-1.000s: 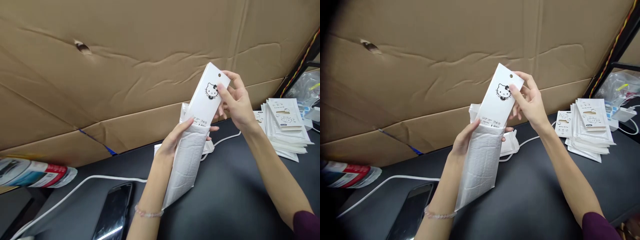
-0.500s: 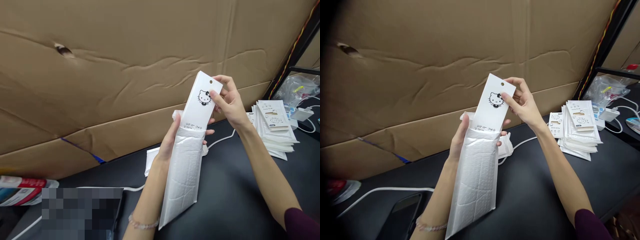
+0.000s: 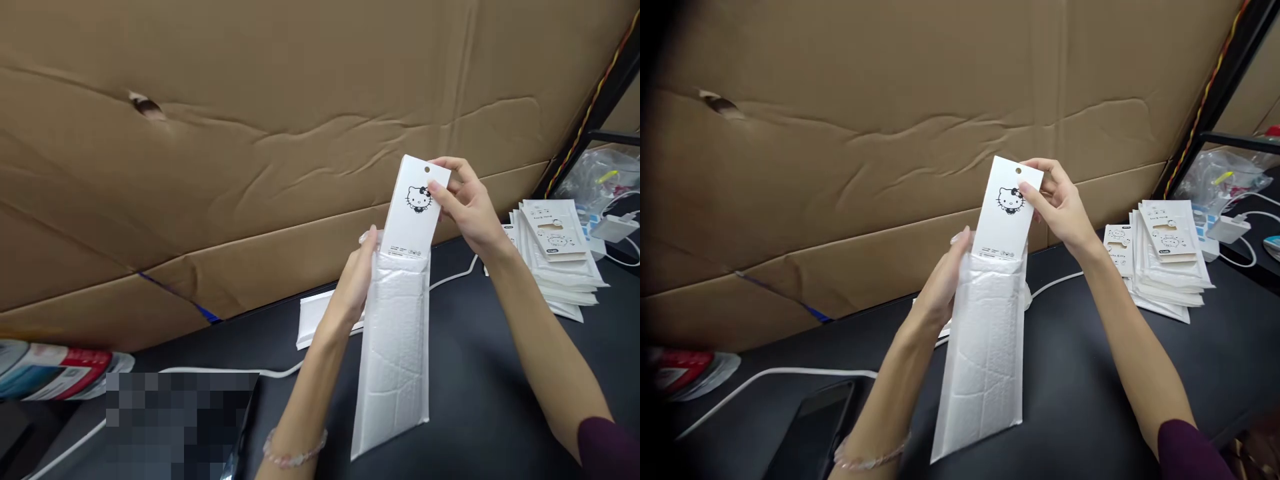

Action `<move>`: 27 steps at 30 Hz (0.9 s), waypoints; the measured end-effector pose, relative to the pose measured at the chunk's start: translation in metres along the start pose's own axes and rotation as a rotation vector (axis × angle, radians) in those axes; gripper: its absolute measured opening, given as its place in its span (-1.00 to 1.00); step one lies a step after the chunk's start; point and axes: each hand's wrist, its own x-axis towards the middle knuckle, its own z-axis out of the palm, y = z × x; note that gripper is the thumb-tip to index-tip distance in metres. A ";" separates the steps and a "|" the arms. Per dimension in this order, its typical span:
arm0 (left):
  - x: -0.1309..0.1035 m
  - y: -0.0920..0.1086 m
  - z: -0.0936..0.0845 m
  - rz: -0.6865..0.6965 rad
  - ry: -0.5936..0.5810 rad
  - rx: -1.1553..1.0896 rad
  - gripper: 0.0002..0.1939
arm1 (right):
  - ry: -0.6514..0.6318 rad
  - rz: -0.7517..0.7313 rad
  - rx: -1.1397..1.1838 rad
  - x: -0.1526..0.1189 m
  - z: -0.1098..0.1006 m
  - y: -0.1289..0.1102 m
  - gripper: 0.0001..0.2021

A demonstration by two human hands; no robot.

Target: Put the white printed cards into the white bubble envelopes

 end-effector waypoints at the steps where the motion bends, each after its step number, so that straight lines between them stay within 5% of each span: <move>1: 0.002 -0.002 -0.002 0.019 0.063 0.072 -0.55 | -0.004 0.008 -0.002 -0.001 0.000 -0.001 -0.59; 5: 0.004 -0.004 -0.009 -0.010 0.147 0.192 -0.50 | -0.119 0.051 -0.032 -0.004 -0.001 -0.004 -0.61; 12: 0.002 0.002 -0.010 0.068 0.216 0.087 -0.53 | -0.335 -0.018 -0.050 -0.008 -0.008 -0.015 -0.67; 21: -0.007 0.014 -0.002 0.011 0.079 0.019 -0.56 | -0.392 -0.020 -0.149 -0.011 0.003 -0.021 -0.76; 27: -0.009 0.021 -0.011 0.068 0.064 -0.062 -0.54 | -0.719 -0.115 -0.363 -0.015 0.012 -0.025 -0.74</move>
